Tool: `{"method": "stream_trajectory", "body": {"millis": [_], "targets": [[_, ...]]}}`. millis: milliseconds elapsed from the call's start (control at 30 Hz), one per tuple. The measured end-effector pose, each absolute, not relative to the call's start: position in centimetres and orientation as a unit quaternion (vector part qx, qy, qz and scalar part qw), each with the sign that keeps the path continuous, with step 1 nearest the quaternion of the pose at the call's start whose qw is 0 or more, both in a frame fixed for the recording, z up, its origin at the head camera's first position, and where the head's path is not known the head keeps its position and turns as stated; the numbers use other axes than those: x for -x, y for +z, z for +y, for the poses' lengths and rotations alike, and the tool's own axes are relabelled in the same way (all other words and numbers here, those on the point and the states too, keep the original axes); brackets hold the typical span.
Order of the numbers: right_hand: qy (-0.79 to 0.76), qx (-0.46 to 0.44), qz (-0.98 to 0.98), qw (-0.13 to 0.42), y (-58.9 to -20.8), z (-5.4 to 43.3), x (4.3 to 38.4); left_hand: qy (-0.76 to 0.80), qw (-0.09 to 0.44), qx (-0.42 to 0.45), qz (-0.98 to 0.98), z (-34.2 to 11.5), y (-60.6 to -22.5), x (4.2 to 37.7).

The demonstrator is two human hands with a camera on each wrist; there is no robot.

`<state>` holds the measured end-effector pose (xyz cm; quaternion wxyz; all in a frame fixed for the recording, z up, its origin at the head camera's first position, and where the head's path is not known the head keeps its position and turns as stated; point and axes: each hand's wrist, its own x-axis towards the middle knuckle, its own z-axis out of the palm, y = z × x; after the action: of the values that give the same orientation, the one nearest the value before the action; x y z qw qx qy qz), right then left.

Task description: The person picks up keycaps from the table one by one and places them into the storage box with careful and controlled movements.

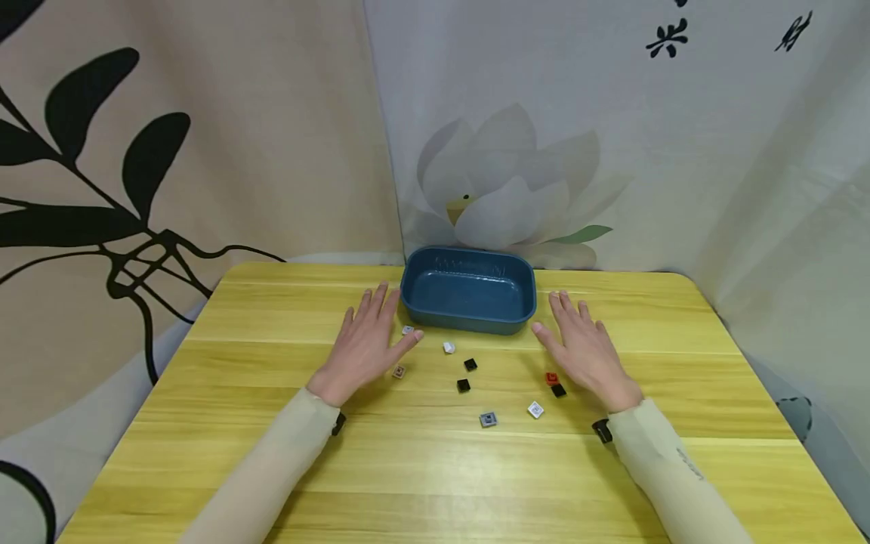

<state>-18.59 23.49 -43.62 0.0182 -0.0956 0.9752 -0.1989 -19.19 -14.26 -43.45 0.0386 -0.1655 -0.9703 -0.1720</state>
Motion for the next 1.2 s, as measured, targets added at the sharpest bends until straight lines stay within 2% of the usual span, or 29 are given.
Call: {"method": "stream_trajectory", "body": {"millis": [700, 867, 1200], "targets": [[-0.203, 0.113, 0.972, 0.022, -44.1, 21.1, 19.3, -0.195, -0.032, 0.093, -0.976, -11.5, -43.7, 25.1], [-0.2, 0.122, 0.972, 0.029, -44.0, 21.1, 19.4, -0.192, -0.047, 0.095, -0.976, -11.7, -43.9, 25.2], [-0.191, 0.125, 0.973, 0.038, -43.9, 21.8, 19.3, -0.191, -0.037, 0.116, -0.974, -11.3, -44.0, 23.8]]}}
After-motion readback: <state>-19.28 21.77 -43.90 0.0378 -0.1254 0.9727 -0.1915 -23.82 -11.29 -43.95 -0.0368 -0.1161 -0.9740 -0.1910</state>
